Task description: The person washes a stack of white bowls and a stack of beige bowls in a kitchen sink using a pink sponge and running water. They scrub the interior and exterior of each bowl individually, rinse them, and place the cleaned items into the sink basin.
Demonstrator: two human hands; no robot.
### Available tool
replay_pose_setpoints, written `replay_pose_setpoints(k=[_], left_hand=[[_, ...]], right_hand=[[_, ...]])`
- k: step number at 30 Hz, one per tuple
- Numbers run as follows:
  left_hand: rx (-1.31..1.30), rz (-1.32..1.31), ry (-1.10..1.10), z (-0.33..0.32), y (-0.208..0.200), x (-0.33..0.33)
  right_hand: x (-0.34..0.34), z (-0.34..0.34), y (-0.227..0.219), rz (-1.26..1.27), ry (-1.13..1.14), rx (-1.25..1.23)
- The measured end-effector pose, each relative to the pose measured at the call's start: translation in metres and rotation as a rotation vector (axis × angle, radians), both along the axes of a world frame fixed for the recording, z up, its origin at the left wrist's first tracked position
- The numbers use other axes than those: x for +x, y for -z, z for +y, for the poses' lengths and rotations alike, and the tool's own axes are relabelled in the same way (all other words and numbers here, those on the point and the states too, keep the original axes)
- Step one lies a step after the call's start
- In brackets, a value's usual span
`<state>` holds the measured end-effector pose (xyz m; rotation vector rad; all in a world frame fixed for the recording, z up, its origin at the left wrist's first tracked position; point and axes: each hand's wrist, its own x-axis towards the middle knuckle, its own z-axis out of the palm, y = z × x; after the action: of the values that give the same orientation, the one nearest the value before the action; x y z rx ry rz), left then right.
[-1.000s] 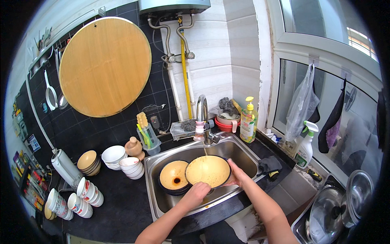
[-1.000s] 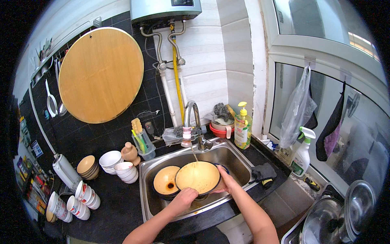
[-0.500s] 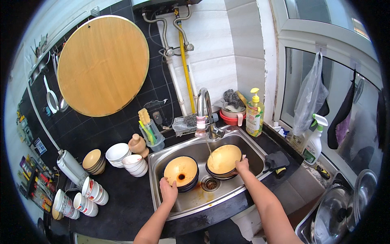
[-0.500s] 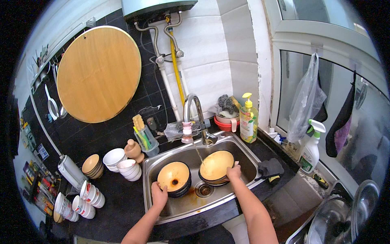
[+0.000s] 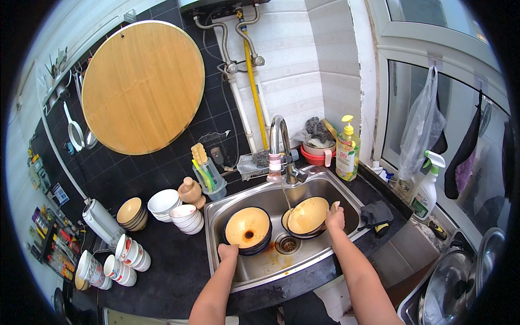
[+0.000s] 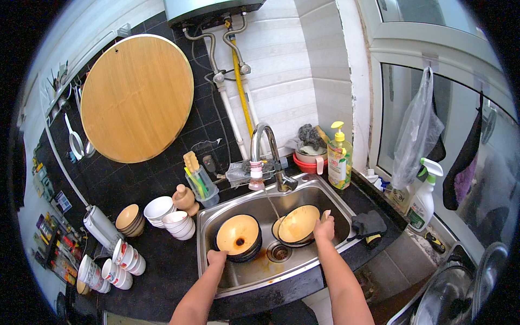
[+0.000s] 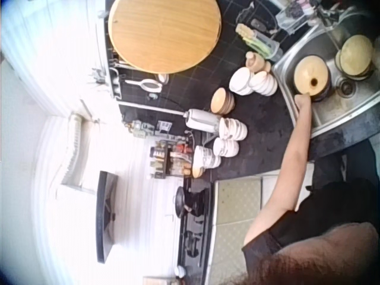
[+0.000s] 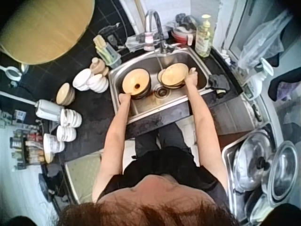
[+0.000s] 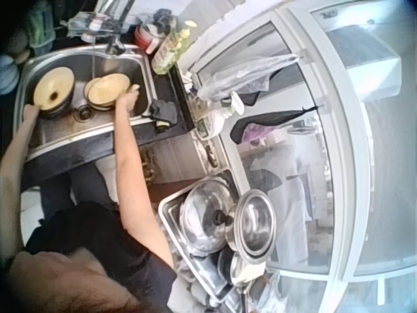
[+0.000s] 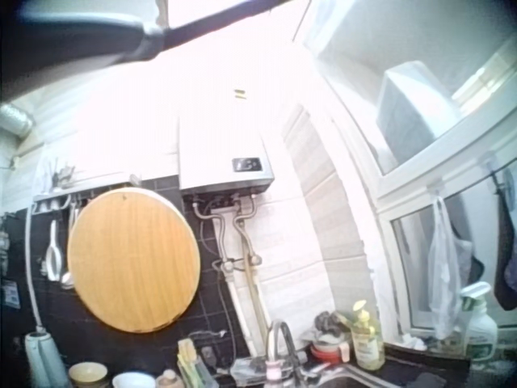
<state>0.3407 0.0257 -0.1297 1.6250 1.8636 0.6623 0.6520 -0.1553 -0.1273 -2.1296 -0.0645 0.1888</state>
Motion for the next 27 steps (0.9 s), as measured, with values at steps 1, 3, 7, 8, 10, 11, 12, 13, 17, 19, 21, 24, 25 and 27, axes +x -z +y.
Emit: replay_pose_setpoints(k=[1,3,7,8,10,11,12,13,17,19,21,24,25,27], left_hand=[[0.025,0.015,-0.013,-0.001,-0.002,-0.002],[-0.063,-0.055,-0.068,0.009,0.004,-0.005],[-0.183,-0.170,-0.037,0.009,-0.007,0.000],[-0.222,-0.203,-0.027,0.009,-0.012,0.002],[-0.304,-0.346,-0.022,0.010,-0.016,0.005],[-0.344,-0.418,-0.019,0.010,-0.020,0.007],[-0.341,-0.466,-0.008,0.009,-0.024,0.008],[-0.338,-0.512,0.003,0.006,-0.033,0.008],[-0.125,-0.576,0.086,-0.002,-0.061,0.005],[0.068,-0.474,0.155,-0.005,-0.068,0.002],[0.187,-0.428,0.219,-0.011,-0.076,0.001],[0.485,-0.195,0.335,0.009,-0.053,-0.009],[0.556,-0.136,0.404,-0.010,-0.077,-0.002],[0.608,0.032,0.509,-0.023,-0.094,-0.005]], right_hand=[[0.000,0.001,0.001,-0.023,0.020,0.021],[-0.001,0.002,0.003,-0.063,0.049,0.060],[-0.004,0.001,-0.005,-0.145,0.072,0.126],[-0.010,-0.001,-0.013,-0.165,0.060,0.138],[-0.014,-0.002,-0.018,-0.231,0.058,0.145],[-0.013,-0.001,-0.016,-0.277,0.068,0.142],[-0.013,-0.001,-0.015,-0.323,0.077,0.138],[-0.013,-0.002,-0.015,-0.358,0.073,0.162],[-0.017,-0.003,-0.021,-0.469,0.007,0.231],[-0.022,-0.004,-0.027,-0.519,-0.052,0.254],[-0.028,-0.005,-0.032,-0.577,-0.114,0.280],[-0.041,-0.008,-0.045,-0.677,-0.343,0.355],[-0.040,-0.012,-0.045,-0.686,-0.405,0.366],[-0.054,-0.016,-0.056,-0.671,-0.610,0.344]])
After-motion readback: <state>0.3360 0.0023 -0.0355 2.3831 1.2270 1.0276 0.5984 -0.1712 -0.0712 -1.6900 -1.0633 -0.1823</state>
